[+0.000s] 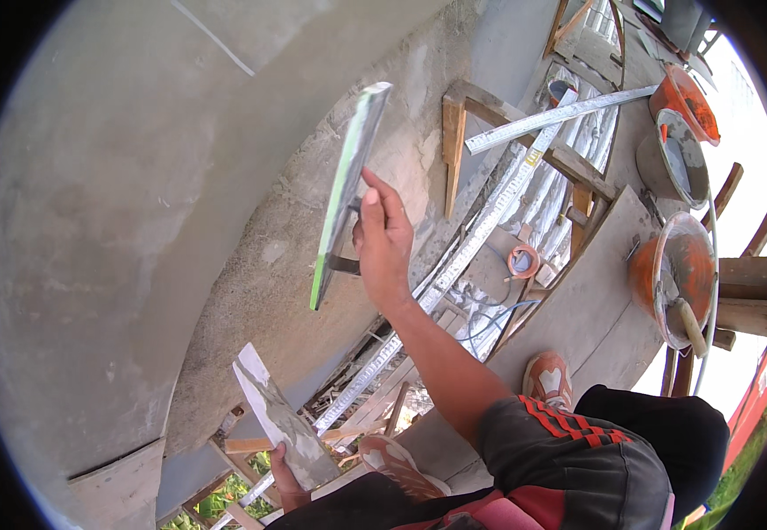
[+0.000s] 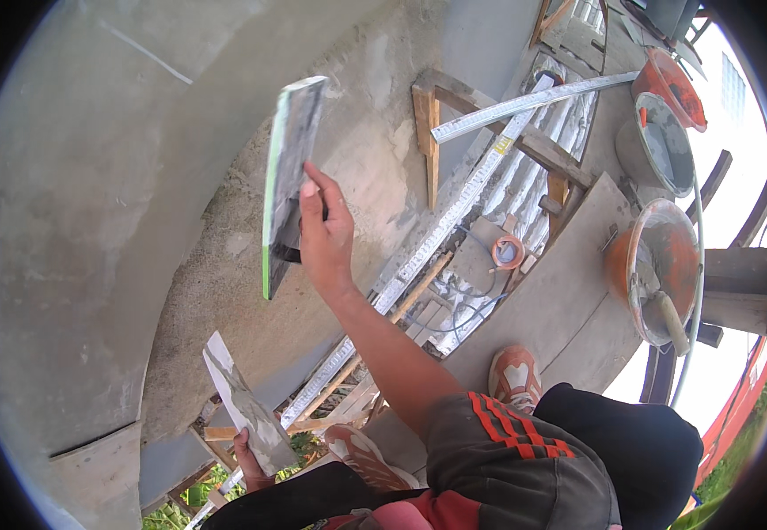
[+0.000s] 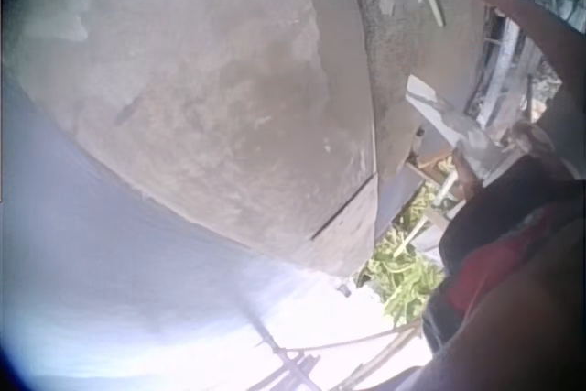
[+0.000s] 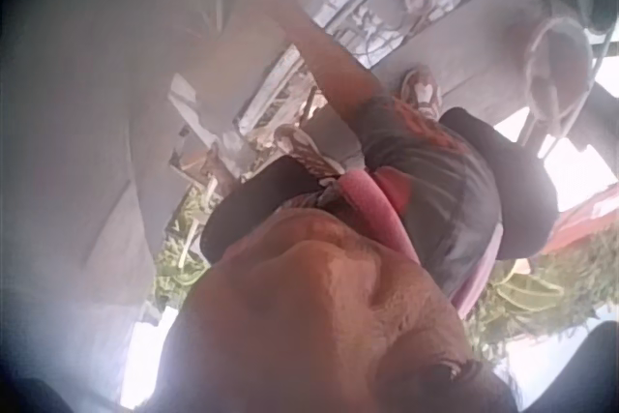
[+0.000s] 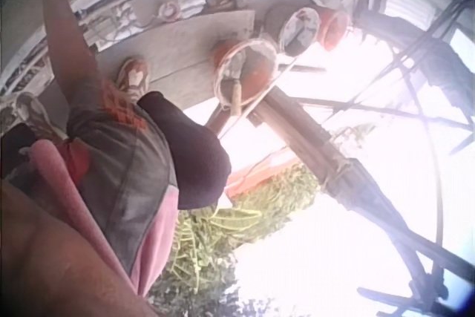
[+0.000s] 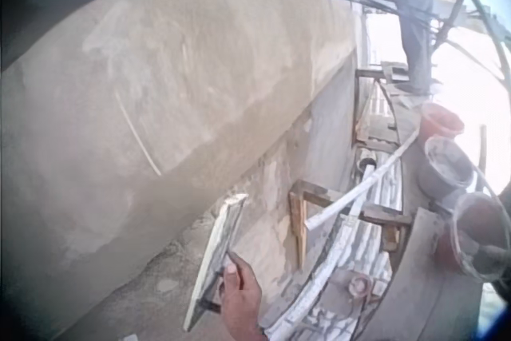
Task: The person applies and smooths plaster on a wall using a brush, trowel, and float. They repeatedly scoop plaster from a bucket, spread it on the wall, and level the surface with a straightedge and float.
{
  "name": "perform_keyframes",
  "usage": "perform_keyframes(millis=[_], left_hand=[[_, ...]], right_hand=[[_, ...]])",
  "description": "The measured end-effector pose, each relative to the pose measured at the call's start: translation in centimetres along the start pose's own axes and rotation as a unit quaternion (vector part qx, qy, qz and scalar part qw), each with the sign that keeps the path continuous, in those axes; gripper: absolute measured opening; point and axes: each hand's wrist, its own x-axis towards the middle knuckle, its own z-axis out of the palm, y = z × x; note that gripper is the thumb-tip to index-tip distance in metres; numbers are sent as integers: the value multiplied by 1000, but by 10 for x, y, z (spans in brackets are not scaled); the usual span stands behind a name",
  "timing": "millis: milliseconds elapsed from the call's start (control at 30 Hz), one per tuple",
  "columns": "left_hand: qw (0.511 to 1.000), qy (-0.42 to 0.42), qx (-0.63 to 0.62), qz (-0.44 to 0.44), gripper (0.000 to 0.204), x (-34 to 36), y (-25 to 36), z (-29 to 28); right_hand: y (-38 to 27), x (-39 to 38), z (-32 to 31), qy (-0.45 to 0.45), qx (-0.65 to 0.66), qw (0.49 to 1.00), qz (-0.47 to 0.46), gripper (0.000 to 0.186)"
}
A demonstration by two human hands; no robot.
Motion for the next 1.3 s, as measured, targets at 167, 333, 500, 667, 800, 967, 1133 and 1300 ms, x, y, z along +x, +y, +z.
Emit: perform_keyframes(millis=[167, 333, 500, 667, 800, 967, 1133, 1300], left_hand=[[1000, -17, 0, -10, 80, 3, -3, 5], [1000, -16, 22, 10, 81, 8, -2, 10], [1000, -8, 9, 15, 80, 4, -3, -8], [999, -12, 9, 32, 78, 2, -1, -7], [1000, -10, -5, 23, 77, -5, 4, -17], [1000, -8, -7, 28, 77, -6, 5, -31], [999, -28, 6, 45, 77, -7, 9, -27], [1000, 9, -3, 27, 77, -5, 8, -32]], right_hand=[[7, 111, -36, -31, 333, 926, 177, 37], [4, 138, -6, -52, 410, 888, 201, 39], [5, 134, 13, -94, 422, 883, 186, 41], [9, 133, 23, -120, 420, 882, 176, 44], [10, 121, 33, -95, 401, 887, 206, 44], [17, 97, 49, -102, 375, 896, 214, 46], [28, 74, 61, -114, 383, 889, 222, 46], [52, -41, 82, -100, 382, 869, 297, 45]])
